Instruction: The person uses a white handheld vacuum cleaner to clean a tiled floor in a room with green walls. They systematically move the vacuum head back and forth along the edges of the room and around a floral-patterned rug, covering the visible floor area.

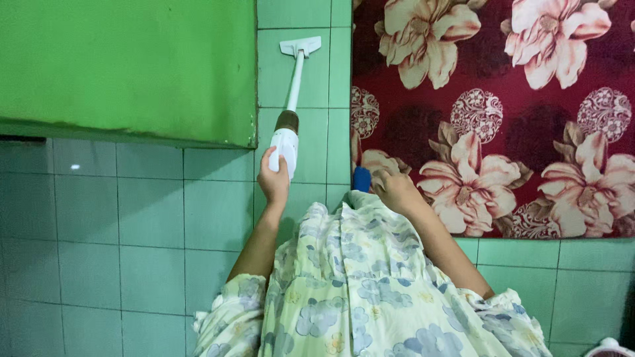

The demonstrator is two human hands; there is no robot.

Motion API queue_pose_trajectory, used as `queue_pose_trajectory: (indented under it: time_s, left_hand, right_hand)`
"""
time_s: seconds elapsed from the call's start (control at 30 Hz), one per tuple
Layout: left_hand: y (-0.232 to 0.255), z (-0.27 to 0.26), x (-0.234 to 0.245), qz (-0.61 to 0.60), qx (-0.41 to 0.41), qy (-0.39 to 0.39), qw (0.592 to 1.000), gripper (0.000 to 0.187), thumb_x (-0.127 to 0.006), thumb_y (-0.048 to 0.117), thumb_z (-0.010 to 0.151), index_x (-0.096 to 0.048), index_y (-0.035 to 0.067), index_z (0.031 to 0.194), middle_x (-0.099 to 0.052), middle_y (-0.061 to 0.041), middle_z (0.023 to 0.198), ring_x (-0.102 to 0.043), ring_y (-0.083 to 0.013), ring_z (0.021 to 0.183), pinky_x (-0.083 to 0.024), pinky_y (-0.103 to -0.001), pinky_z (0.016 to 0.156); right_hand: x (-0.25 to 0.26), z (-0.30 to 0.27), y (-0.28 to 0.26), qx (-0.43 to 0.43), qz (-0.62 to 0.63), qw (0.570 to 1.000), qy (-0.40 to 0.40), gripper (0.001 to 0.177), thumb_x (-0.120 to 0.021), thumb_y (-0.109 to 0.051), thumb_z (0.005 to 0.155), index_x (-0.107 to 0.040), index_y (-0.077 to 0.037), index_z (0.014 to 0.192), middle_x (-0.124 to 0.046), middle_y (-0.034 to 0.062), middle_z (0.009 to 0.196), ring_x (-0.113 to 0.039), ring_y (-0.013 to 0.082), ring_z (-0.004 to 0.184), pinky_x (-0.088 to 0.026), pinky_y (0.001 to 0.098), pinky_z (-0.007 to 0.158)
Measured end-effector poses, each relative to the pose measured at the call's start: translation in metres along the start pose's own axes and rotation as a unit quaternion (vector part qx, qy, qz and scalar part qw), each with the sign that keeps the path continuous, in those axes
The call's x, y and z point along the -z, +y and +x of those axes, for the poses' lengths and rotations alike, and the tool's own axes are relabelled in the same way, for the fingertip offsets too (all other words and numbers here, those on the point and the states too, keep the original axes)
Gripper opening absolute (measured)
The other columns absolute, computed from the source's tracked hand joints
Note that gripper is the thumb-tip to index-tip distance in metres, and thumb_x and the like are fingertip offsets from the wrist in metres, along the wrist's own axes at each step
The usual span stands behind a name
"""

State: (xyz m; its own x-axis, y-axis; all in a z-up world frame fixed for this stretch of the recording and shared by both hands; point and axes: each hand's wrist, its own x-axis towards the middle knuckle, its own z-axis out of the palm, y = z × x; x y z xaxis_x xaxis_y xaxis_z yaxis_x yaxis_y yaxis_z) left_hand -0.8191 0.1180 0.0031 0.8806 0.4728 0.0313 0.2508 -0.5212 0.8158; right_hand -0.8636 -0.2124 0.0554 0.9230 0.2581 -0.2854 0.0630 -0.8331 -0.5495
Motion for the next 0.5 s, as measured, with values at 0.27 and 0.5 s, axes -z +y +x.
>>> queue_pose_trajectory:
  time_s: [0.27,0.5]
  left_hand:
    - [0.004,0.047,-0.042,-0.001,-0.017,0.016,1.000,0.030,-0.070,0.020,0.094,-0.067,0.016,0.124,-0.075,-0.019,0.111,-0.072,-0.0396,0.103,-0.056,-0.045,0.088]
    - [-0.004,0.042,-0.025,0.026,-0.030,0.016,0.999,0.028,-0.069,0.020,0.095,-0.068,0.016,0.123,-0.075,-0.019,0.111,-0.072,-0.0405,0.102,-0.055,-0.046,0.085]
  right_hand:
    - [0.014,0.026,0.018,0.025,-0.024,0.999,0.023,0.039,-0.067,-0.031,0.090,-0.065,-0.006,0.120,-0.064,0.0174,0.125,-0.056,0.0412,0.123,-0.047,0.0523,0.099]
    - [0.003,0.021,0.017,-0.005,-0.015,1.000,-0.009,0.038,-0.064,-0.030,0.094,-0.064,-0.009,0.125,-0.066,0.0172,0.126,-0.060,0.0386,0.119,-0.047,0.0532,0.102]
